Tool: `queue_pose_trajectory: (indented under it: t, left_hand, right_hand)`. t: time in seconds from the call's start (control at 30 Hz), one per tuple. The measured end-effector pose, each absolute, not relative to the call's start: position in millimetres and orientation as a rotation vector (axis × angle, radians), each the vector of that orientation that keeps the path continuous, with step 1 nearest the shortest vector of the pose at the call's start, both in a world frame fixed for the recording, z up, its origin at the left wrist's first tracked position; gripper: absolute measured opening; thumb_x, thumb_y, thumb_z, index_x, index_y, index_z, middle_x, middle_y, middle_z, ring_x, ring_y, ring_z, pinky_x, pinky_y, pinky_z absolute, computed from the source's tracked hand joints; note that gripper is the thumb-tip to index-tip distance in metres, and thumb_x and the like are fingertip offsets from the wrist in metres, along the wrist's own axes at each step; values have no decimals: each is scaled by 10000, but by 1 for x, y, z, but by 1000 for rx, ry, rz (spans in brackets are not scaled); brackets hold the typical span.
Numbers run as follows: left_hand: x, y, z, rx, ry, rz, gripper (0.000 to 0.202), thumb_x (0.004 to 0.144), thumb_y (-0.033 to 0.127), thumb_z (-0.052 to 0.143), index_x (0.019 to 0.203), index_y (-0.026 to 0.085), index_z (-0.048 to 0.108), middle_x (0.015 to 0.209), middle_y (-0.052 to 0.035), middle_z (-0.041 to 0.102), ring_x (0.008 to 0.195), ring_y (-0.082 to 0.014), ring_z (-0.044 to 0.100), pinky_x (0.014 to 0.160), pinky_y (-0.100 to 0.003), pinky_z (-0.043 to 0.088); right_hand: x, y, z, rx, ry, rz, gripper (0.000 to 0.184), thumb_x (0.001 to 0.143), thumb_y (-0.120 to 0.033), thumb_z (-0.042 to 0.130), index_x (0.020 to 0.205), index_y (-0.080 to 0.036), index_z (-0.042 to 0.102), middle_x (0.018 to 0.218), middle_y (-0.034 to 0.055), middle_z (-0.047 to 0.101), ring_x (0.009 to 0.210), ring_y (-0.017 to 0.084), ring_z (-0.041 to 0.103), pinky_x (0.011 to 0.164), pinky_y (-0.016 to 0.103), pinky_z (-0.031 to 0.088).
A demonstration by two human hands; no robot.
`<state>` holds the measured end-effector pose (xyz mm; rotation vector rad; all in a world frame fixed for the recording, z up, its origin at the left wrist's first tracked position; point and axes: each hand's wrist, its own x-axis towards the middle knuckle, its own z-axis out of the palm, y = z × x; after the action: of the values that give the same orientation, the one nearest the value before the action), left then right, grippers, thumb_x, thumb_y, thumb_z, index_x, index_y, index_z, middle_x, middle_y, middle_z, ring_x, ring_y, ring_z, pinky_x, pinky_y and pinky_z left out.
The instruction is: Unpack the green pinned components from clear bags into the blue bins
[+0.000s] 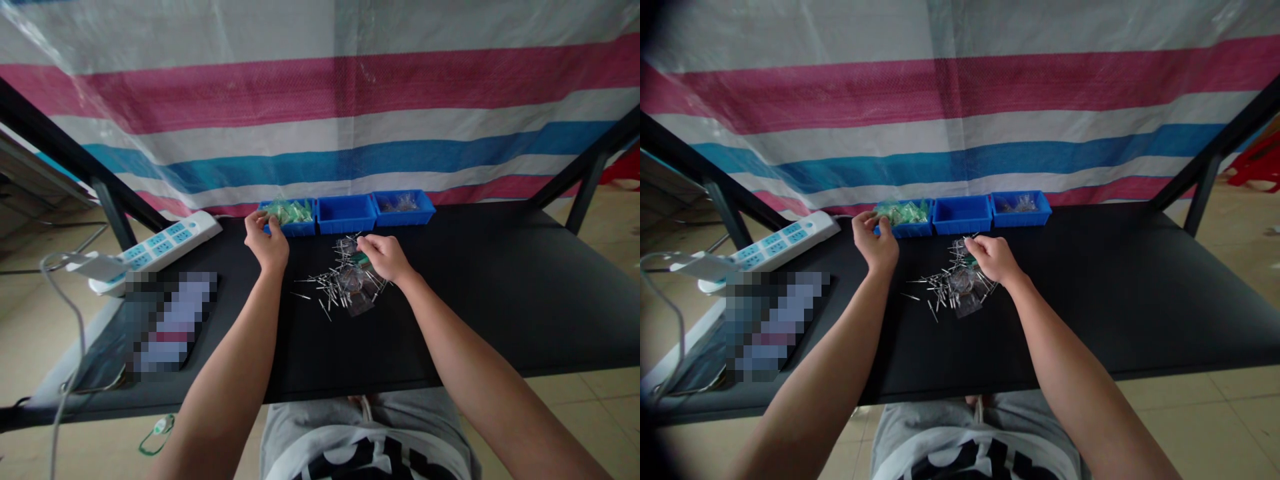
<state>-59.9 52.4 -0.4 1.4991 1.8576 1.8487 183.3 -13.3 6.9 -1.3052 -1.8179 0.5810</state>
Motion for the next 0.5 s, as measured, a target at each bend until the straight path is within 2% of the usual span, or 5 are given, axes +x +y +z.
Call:
queue_pose_trajectory:
  t: [0.17, 0.33, 0.5]
  left_hand:
    - [-54, 52, -2, 1560, 2111, 1584, 303, 866, 242, 498, 1167, 210, 491, 1058, -76, 682, 1051, -227, 620, 987, -440, 370]
    - [-51, 50, 2, 1611, 2273, 1486, 341, 847, 239, 508, 1185, 214, 546, 1107, -107, 651, 1130, -300, 533, 946, -484, 376]
    - [-50, 45, 4, 1575, 2451, 1475, 397, 830, 328, 561, 1205, 197, 576, 1183, -170, 566, 1144, -372, 470, 922, -536, 369]
  right_hand:
    - [184, -13, 7, -1316, -1824, 576, 630, 886, -691, 355, 663, -170, 630, 508, 3, 505, 544, 140, 471, 567, 285, 300]
    - [184, -13, 6, -1322, -1832, 580, 627, 889, -687, 356, 661, -169, 625, 538, 11, 534, 565, 145, 490, 574, 284, 302]
    - [184, -13, 6, -1317, -1836, 587, 616, 892, -676, 366, 657, -167, 621, 566, 20, 560, 588, 150, 509, 581, 284, 304]
